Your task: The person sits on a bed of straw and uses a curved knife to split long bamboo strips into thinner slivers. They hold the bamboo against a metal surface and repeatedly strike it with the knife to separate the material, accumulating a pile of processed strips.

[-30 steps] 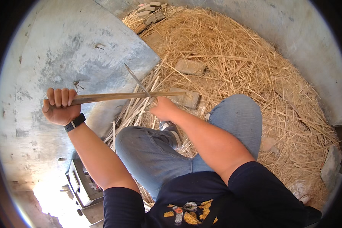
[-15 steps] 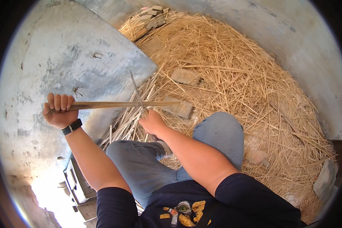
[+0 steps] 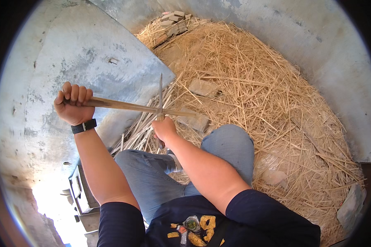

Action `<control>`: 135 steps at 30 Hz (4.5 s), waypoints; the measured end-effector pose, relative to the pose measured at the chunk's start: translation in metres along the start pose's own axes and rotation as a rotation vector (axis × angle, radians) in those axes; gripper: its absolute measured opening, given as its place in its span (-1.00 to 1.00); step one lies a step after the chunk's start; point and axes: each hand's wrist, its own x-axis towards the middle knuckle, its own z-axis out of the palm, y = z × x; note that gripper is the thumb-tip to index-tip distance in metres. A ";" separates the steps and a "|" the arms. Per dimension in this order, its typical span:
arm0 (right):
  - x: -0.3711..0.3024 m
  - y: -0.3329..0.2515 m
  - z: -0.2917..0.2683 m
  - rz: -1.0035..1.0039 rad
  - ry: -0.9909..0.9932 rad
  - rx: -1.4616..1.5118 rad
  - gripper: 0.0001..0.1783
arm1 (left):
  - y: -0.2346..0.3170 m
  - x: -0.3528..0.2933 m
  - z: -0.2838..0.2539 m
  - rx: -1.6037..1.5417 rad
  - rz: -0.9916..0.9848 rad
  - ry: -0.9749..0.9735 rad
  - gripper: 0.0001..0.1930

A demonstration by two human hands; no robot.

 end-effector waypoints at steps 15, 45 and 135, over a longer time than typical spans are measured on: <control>0.008 0.004 -0.028 0.022 -0.047 -0.173 -0.75 | -0.005 0.011 -0.011 -0.046 0.010 -0.045 -0.67; 0.034 0.035 0.002 0.060 -0.014 -0.606 -0.44 | 0.016 -0.037 -0.136 -0.274 0.101 -0.270 -0.68; -0.010 -0.005 -0.005 -0.360 -0.070 -0.882 -0.32 | 0.006 0.002 -0.077 -0.073 0.114 0.094 -0.68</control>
